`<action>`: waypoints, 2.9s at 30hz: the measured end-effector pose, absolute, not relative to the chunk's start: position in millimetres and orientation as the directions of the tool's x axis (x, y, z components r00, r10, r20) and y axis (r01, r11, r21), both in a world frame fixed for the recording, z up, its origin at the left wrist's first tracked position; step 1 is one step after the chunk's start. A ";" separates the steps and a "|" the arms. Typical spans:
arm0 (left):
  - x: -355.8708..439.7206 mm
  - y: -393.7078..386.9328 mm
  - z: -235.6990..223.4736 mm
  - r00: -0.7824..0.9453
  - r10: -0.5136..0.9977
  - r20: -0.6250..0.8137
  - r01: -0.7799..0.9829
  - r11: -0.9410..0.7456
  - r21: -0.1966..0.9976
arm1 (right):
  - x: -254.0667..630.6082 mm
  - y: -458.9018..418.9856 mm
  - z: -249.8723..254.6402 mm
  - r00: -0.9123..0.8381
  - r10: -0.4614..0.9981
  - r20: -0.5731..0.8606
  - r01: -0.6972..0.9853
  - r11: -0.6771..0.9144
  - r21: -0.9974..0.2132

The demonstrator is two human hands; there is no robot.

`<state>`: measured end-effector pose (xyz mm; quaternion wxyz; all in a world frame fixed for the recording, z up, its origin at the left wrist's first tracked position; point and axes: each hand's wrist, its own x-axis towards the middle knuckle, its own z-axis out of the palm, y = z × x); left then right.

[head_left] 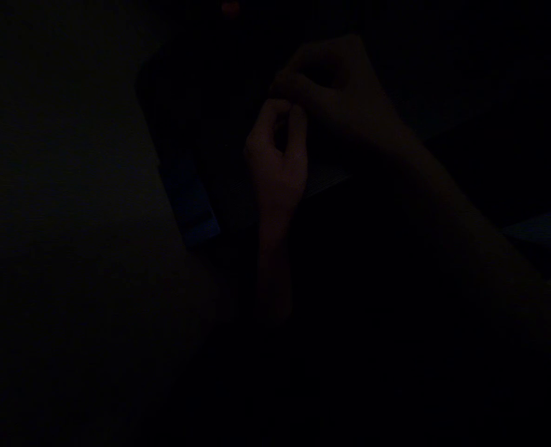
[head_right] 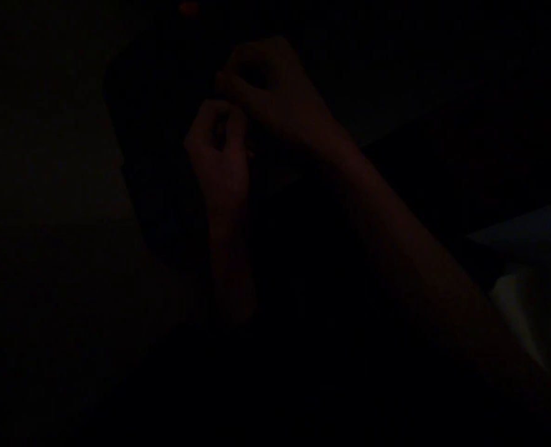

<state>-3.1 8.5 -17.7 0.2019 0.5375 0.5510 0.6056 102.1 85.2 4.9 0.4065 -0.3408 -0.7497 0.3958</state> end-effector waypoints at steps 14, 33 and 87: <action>-3.3 9.5 -19.1 -0.344 0.826 0.446 0.357 -0.325 0.876 | 101.9 81.1 9.4 -0.433 0.842 0.323 0.212 0.443 -0.871; -2.4 9.8 -19.4 -0.359 0.818 0.449 0.312 -0.349 0.884 | 103.0 80.3 11.1 -0.446 0.842 0.304 0.216 0.430 -0.876; -3.4 10.9 -20.2 -0.349 0.819 0.455 0.348 -0.337 0.875 | 103.0 79.6 14.6 -0.449 0.853 0.265 0.268 0.412 -0.871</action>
